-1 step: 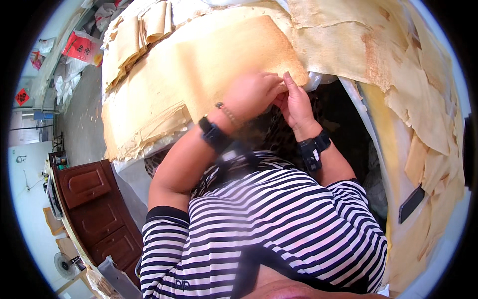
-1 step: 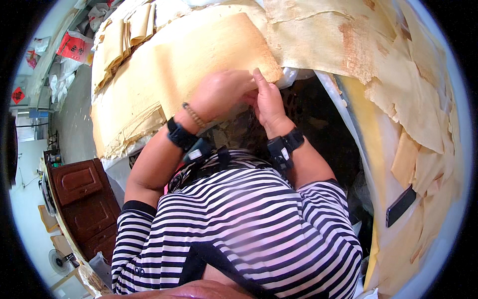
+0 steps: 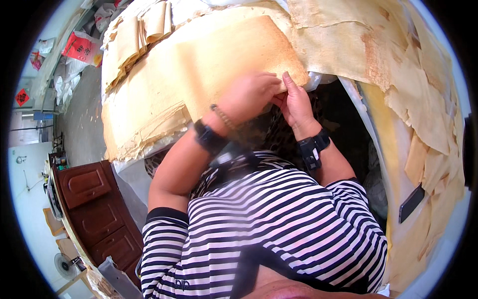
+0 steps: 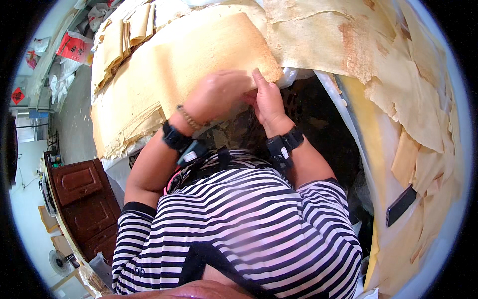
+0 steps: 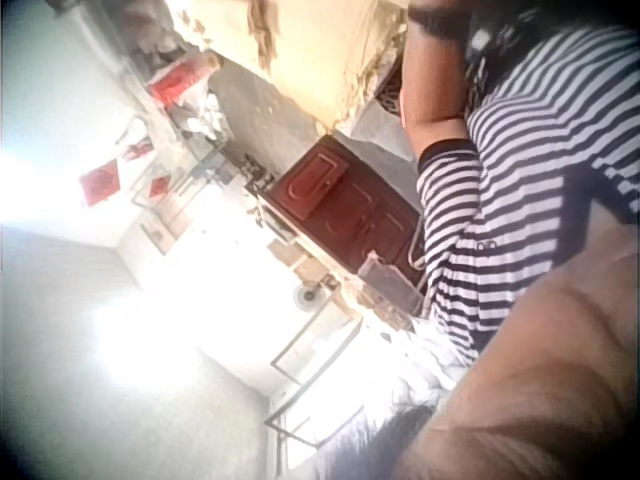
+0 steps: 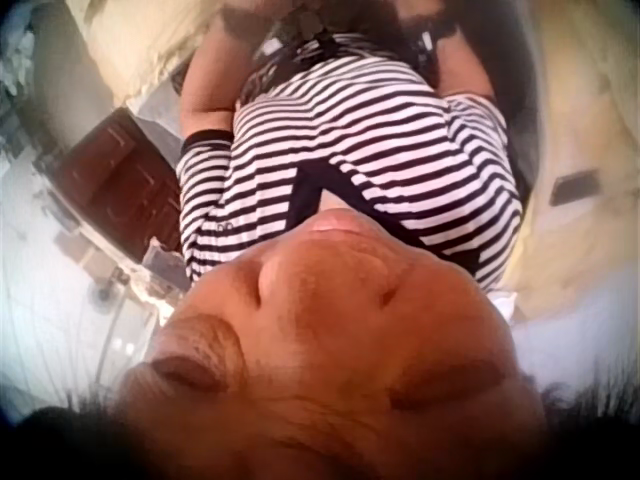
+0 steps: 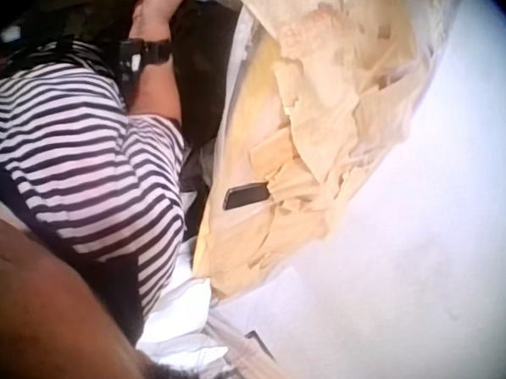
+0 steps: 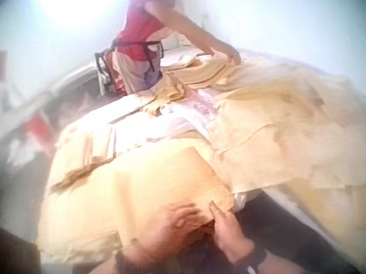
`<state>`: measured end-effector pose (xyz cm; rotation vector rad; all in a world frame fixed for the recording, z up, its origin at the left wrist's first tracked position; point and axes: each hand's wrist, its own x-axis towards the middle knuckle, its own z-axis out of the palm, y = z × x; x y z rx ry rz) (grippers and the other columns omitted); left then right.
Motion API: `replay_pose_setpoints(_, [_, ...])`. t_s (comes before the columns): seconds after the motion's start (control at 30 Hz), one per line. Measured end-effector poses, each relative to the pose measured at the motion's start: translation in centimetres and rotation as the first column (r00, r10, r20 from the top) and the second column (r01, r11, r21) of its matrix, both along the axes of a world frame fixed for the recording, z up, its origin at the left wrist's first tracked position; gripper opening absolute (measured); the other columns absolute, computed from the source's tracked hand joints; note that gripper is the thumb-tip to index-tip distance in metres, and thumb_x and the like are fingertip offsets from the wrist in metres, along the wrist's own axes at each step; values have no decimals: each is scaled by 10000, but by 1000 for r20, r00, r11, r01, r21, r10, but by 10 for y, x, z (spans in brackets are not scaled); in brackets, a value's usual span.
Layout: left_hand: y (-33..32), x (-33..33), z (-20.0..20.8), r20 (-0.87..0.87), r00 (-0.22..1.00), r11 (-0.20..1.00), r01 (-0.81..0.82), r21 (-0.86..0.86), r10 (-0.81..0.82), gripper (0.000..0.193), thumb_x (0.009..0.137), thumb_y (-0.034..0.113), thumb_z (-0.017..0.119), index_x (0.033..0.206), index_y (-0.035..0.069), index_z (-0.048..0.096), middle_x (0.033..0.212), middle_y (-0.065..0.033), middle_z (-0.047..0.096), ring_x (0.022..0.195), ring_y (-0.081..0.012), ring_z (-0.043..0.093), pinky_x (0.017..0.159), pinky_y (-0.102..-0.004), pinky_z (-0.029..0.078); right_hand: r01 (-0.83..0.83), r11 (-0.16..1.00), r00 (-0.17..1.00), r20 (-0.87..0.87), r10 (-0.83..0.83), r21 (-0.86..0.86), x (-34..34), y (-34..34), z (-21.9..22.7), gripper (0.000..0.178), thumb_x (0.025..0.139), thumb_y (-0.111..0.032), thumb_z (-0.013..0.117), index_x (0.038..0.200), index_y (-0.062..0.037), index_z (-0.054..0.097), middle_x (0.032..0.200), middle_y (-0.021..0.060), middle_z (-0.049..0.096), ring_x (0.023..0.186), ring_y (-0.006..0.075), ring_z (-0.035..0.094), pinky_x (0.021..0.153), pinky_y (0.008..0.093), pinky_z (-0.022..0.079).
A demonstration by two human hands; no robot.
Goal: The person sorts and stacks large, thin sheets of yellowish material by hand on a table, peeling them apart and smoothing them onto a stack.
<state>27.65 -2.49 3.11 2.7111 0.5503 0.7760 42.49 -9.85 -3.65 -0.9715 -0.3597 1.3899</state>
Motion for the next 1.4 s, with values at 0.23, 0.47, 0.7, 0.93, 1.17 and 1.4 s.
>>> replay_pose_setpoints(0.23, [32,-126,16,165,854,861,-451,-234,493,150,930,125,669,1050,73,741,1053,-112,739,912,-263,711,795,-336,567,361,932,808,485,-335,43,24,33,21,418,989,-300,605,1117,96,638,996,132,688,883,219,638,800,350,509])
replay_pose_setpoints(0.47, [6,-193,14,211,714,717,-540,-441,667,200,982,120,622,1123,18,720,977,-86,745,835,-101,667,723,-242,515,72,939,355,871,-340,337,46,147,202,319,996,-205,587,1217,19,641,976,97,713,839,212,663,761,318,519])
replay_pose_setpoints(0.7, [-20,-200,34,349,722,764,-381,-520,598,189,975,99,622,1117,12,712,1019,-104,741,910,-154,694,786,-278,534,-695,437,541,815,-206,571,-51,192,210,277,987,-224,610,1119,10,679,942,183,716,844,316,678,760,378,524])
replay_pose_setpoints(0.93, [-55,-195,55,120,956,938,-229,-259,266,263,895,11,653,1152,39,702,1100,-121,727,1008,-236,693,881,-350,532,-889,446,23,982,-189,107,-64,99,96,280,976,-202,593,1219,-105,692,1192,114,697,1143,243,622,996,357,474])
replay_pose_setpoints(1.17, [-31,-241,58,26,944,893,-303,-332,330,597,727,115,824,1290,69,630,1343,-123,624,1339,-316,507,1131,-417,377,-708,689,444,856,263,156,-4,61,48,268,1006,-140,570,1222,-19,670,1182,69,699,1104,187,619,1021,308,452])
replay_pose_setpoints(1.4, [28,-232,-7,93,917,800,-284,-529,388,288,840,106,758,1110,27,696,1078,-81,739,1144,-249,658,953,-367,520,-510,860,611,709,352,13,-2,79,65,357,1010,-285,610,1174,24,683,1038,7,703,913,75,614,809,256,493])
